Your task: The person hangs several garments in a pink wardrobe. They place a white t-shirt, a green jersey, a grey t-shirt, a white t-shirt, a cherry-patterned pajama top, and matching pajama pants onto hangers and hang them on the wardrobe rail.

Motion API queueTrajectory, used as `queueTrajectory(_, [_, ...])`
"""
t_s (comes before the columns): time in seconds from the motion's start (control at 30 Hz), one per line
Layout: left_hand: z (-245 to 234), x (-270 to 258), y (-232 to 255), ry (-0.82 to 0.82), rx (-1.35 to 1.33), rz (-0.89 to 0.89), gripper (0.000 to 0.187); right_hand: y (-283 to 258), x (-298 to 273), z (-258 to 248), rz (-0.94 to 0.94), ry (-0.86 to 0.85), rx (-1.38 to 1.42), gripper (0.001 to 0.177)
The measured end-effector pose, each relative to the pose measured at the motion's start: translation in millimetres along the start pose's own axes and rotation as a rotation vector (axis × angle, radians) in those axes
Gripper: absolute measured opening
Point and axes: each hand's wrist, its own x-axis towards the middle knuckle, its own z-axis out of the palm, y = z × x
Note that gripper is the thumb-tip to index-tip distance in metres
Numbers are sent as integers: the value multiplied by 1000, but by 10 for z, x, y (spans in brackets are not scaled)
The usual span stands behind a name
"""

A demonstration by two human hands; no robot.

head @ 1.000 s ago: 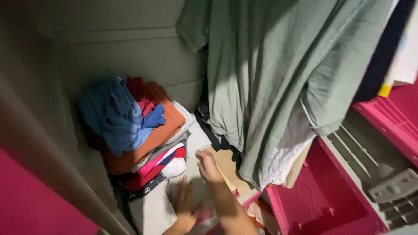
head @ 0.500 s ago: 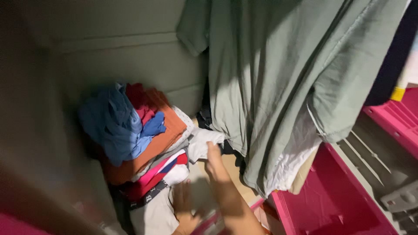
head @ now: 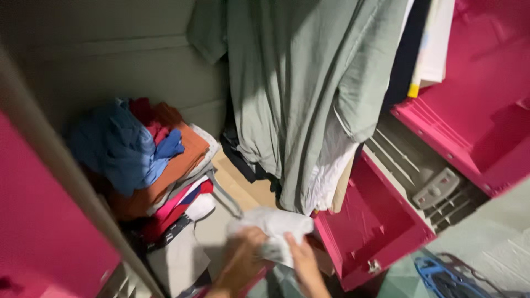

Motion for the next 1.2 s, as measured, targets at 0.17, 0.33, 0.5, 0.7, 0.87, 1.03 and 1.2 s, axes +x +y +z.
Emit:
queueTrajectory(0.17, [264,-131,497,-152,-119,140,55,111,-613,-773,30,-88,-56,45])
queueTrajectory(0.33, [316,-398,894,-52,-145,110,42,-43,-1198,-919,-33,-169,-148,53])
queueTrajectory(0.5, [153,-540,887,-53,-356,-540,41,-71,-1620,-838,-57,65,46,55])
queueTrajectory(0.7, [-616,-304,1121,231,-644,-681,41,-207,-1970,-1125,-237,464,115,52])
queueTrajectory(0.87, [-824,-200,1194,248,-494,-681,39,-859,-2391,-1027,-278,484,16,58])
queueTrajectory(1.03, [-691,-145,1115,203,-533,-839,40,-1441,-2517,-729,-263,413,47,53])
queueTrajectory(1.2, [-591,114,1398,394,73,-441,39,-1700,-2381,-631,-258,232,198,51])
